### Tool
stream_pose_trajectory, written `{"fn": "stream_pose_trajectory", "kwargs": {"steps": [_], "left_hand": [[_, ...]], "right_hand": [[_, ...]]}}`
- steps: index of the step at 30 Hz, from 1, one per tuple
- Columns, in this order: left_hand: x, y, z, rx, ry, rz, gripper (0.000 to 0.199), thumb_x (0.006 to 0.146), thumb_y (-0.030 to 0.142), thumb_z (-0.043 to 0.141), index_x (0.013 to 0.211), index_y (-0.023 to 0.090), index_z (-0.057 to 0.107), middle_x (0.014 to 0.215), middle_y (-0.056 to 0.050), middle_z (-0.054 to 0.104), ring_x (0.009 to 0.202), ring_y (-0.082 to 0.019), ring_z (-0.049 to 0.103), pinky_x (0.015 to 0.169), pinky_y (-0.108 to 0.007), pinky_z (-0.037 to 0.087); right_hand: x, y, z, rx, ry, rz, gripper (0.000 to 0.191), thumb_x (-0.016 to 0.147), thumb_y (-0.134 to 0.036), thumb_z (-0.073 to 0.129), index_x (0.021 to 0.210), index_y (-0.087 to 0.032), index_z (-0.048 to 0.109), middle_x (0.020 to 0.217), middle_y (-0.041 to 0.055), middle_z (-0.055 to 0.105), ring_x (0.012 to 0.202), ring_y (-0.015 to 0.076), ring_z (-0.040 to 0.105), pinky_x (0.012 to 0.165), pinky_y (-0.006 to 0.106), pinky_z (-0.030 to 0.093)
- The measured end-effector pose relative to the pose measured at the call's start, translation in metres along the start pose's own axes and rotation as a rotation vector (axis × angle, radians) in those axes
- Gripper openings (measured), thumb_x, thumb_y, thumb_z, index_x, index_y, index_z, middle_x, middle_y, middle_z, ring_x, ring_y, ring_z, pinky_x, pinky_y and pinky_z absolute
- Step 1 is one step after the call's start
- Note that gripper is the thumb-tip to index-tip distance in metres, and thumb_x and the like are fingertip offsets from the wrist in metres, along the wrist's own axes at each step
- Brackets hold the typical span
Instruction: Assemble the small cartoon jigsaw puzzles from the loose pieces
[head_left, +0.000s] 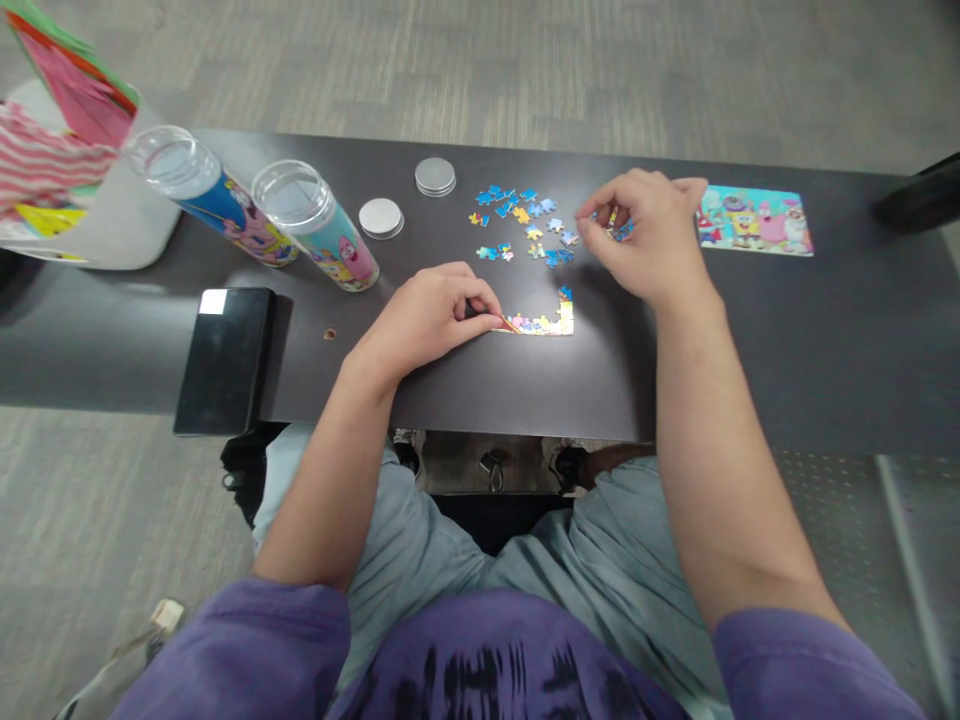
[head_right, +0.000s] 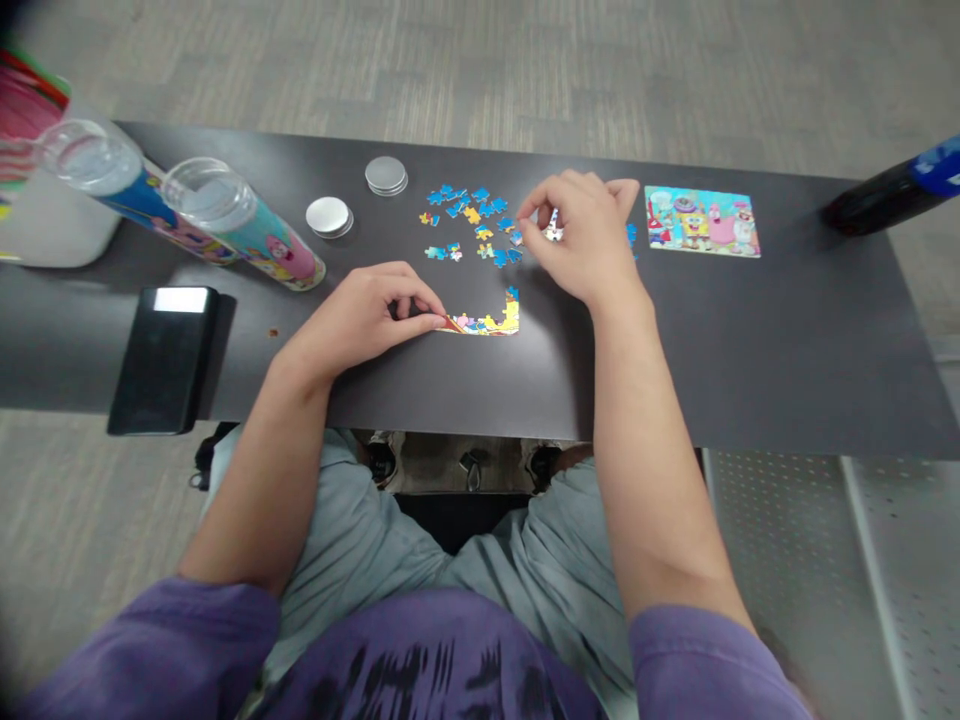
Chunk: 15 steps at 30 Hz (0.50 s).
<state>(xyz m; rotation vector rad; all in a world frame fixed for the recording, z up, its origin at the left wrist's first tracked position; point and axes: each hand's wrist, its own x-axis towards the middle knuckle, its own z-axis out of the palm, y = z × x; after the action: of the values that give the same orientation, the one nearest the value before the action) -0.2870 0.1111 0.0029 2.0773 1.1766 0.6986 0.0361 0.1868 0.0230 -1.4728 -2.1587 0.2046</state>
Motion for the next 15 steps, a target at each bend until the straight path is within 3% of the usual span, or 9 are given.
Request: {"fn": "stream_pose_trajectory", "kwargs": {"steps": [8,12,15], "left_hand": [[-0.002,0.000,0.001,0.002,-0.032,-0.040,0.019,0.107,0.046,0.090,0.109,0.030,0.099,0.107,-0.004,0.081,0.086,-0.022,0.072,0.083,-0.042,0.054],[-0.003,0.001,0.001,0.015,-0.043,-0.072,0.027,0.108,0.056,0.088,0.110,0.031,0.098,0.113,-0.006,0.083,0.090,-0.025,0.073,0.085,-0.044,0.056],[-0.004,0.002,0.000,0.008,-0.062,-0.082,0.028,0.110,0.057,0.085,0.111,0.032,0.098,0.115,-0.007,0.084,0.093,-0.026,0.075,0.087,-0.046,0.057]], "right_hand": [[0.004,-0.026,-0.046,-0.027,-0.016,-0.046,0.038,0.120,-0.070,0.072,0.111,-0.035,0.081,0.120,0.0138,0.089,0.121,0.0455,0.077,0.128,0.073,0.039],[0.007,-0.017,-0.052,-0.043,-0.032,-0.017,0.041,0.120,-0.077,0.071,0.115,-0.038,0.083,0.117,0.0132,0.090,0.122,0.0471,0.075,0.125,0.074,0.041],[0.009,-0.006,-0.050,-0.061,-0.044,-0.004,0.035,0.118,-0.070,0.074,0.114,-0.037,0.084,0.120,0.0118,0.090,0.119,0.0445,0.077,0.123,0.071,0.043]]}}
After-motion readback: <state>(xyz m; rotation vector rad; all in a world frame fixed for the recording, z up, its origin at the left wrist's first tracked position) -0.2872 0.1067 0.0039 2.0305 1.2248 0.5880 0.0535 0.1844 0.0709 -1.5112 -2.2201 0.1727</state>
